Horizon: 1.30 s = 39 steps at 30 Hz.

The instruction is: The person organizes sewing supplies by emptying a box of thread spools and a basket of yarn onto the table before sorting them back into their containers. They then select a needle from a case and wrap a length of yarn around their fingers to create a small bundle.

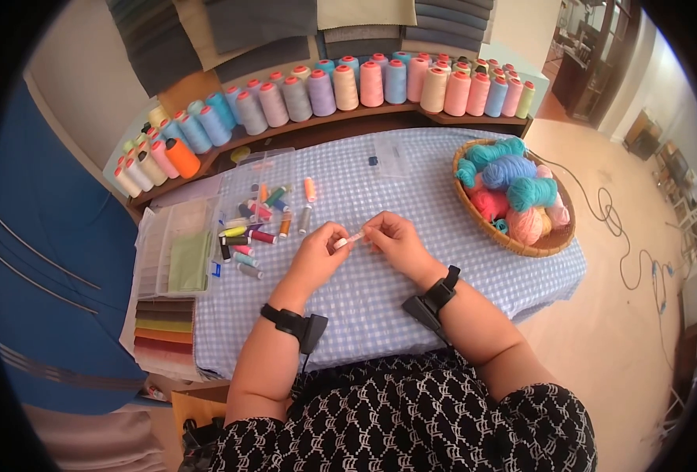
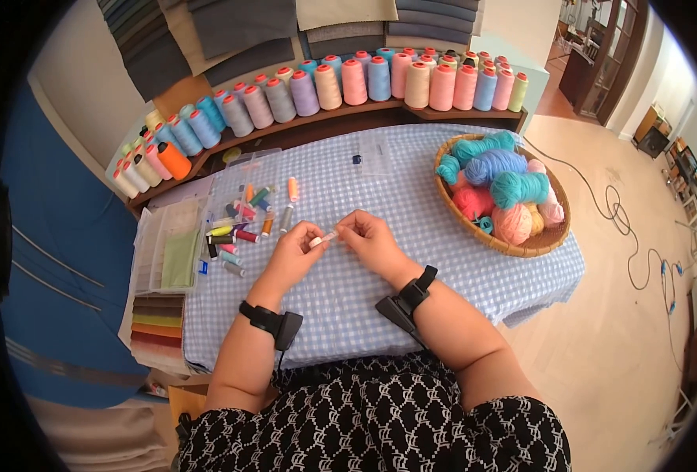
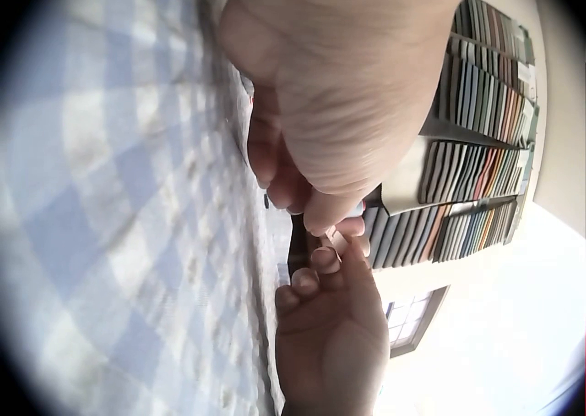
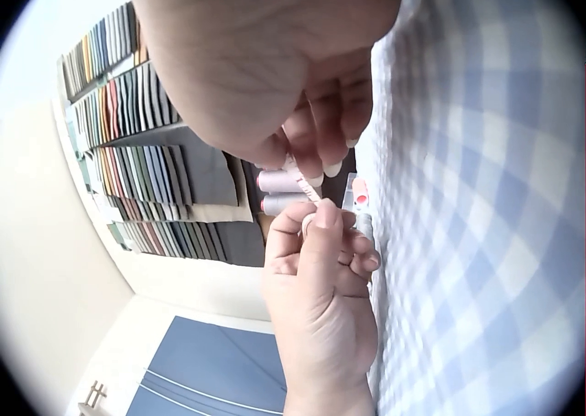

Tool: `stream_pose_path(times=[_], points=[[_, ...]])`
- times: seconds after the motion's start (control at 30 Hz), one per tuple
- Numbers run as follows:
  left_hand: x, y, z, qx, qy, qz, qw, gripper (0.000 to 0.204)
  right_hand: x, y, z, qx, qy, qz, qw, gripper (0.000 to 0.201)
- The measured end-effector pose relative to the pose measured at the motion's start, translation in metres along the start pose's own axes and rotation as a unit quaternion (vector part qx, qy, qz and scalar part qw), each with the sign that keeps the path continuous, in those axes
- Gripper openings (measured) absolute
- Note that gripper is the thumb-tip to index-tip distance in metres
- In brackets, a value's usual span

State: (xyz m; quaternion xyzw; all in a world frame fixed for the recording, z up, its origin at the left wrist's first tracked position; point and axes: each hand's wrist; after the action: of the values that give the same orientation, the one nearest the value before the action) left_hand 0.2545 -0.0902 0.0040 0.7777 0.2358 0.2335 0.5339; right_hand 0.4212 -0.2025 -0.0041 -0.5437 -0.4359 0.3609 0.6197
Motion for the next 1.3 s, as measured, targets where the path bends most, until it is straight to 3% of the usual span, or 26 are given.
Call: stream_pose_path(times=[0.2, 0.4, 0.5, 0.6, 0.8, 0.97, 1.03, 1.1, 1.13, 1.2, 1.27, 1.3], points=[[-0.002, 0.006, -0.004, 0.087, -0.022, 0.018, 0.996, 0.010, -0.001, -0.002, 0.001, 0.012, 0.029, -0.001, 0.999, 0.010], [-0.003, 0.007, -0.002, 0.087, -0.016, 0.038, 0.995, 0.009, 0.005, -0.003, -0.008, 0.041, 0.101, -0.002, 0.994, 0.011], [-0.002, 0.003, -0.004, 0.080, -0.025, 0.012, 0.996, 0.009, 0.006, -0.008, -0.015, 0.066, 0.146, -0.017, 0.987, 0.012], [-0.003, 0.011, -0.004, 0.064, 0.008, -0.025, 0.998, 0.010, 0.008, -0.010, -0.023, 0.097, 0.188, -0.033, 0.977, 0.013], [0.000, 0.002, -0.015, 0.058, 0.135, 0.009, 0.989, 0.014, 0.012, -0.009, -0.033, 0.123, 0.246, -0.044, 0.960, 0.013], [0.008, -0.011, -0.027, 0.048, 0.240, 0.094, 0.965, 0.011, 0.013, 0.000, -0.040, 0.129, 0.254, -0.015, 0.958, 0.015], [0.007, -0.009, -0.028, 0.049, 0.267, 0.127, 0.954, 0.011, 0.019, 0.016, -0.038, -0.014, 0.295, -0.102, 0.950, 0.022], [0.007, -0.009, -0.027, 0.048, 0.247, 0.124, 0.960, 0.010, 0.019, 0.023, -0.038, -0.206, 0.317, -0.197, 0.905, 0.032], [0.006, -0.009, -0.026, 0.048, 0.237, 0.122, 0.963, 0.009, 0.011, 0.003, -0.031, -0.324, 0.316, -0.245, 0.857, 0.038], [0.001, 0.000, -0.020, 0.089, 0.198, 0.128, 0.968, 0.011, -0.002, -0.025, -0.018, -0.371, 0.222, -0.228, 0.873, 0.046], [-0.003, 0.006, -0.014, 0.127, 0.152, 0.142, 0.970, 0.013, -0.011, -0.038, -0.007, -0.217, 0.034, -0.091, 0.971, 0.051], [-0.003, 0.007, -0.012, 0.144, 0.124, 0.153, 0.970, 0.014, -0.012, -0.036, 0.000, -0.137, -0.006, -0.072, 0.988, 0.050]])
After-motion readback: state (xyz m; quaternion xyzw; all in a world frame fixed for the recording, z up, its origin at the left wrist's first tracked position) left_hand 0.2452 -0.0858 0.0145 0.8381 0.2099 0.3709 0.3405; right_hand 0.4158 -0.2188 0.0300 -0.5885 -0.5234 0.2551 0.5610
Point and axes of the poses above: each hand's wrist, its own x-axis towards the middle knuckle, its own z-axis out of the palm, y = z × x, and after that the axes turned 1 degree about x, right-handed
